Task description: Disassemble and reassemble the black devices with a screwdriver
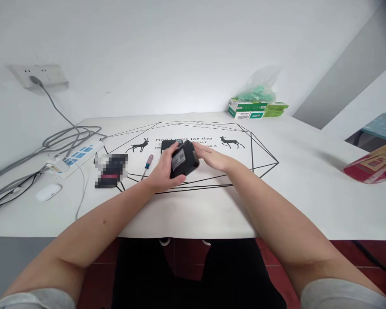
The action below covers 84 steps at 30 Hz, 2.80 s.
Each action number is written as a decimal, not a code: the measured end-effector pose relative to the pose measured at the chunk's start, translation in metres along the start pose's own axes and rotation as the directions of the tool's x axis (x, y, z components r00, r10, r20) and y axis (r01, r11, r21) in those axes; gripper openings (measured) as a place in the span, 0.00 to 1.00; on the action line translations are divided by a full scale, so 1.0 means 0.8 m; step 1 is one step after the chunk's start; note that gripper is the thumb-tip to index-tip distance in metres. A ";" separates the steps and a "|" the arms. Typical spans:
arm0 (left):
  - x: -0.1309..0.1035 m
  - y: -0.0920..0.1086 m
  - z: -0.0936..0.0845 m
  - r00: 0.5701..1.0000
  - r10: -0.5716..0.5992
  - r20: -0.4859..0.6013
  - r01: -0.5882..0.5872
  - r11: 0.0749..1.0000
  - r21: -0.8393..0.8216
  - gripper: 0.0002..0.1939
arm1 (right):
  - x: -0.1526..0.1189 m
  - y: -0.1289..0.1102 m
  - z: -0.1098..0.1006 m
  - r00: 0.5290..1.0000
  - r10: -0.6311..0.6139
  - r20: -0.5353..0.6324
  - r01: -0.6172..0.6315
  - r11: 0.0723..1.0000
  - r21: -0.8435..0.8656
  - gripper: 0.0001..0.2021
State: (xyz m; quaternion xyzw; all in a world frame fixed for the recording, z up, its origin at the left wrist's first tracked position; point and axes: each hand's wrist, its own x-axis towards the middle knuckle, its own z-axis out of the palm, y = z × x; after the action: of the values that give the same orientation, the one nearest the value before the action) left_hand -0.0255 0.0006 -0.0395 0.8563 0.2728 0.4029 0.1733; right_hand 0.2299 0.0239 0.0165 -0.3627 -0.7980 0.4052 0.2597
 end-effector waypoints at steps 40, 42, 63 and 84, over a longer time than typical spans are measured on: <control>0.003 -0.020 0.004 0.907 -0.358 0.221 0.206 0.836 0.509 0.28 | 0.010 0.065 -0.022 0.991 0.131 -0.010 -0.113 0.815 -0.568 0.49; 0.005 -0.023 0.006 0.915 -0.354 0.194 0.204 0.819 0.536 0.28 | 0.011 0.066 -0.020 0.991 0.132 -0.015 -0.117 0.812 -0.572 0.49; 0.007 -0.005 0.016 0.905 -0.414 0.103 0.246 0.704 0.666 0.29 | 0.019 0.081 -0.002 0.995 0.070 -0.071 -0.099 0.767 -0.635 0.34; 0.073 -0.048 0.032 0.742 -0.670 -0.015 0.515 0.556 0.652 0.51 | 0.018 0.081 -0.003 0.972 0.092 -0.218 -0.197 0.826 -0.528 0.28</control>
State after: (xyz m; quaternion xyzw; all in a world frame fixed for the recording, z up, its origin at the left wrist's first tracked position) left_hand 0.0126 0.0648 -0.0400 0.7604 0.6400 0.1029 0.0400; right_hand 0.2471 0.0629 -0.0349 -0.5168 -0.8230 0.1446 0.1865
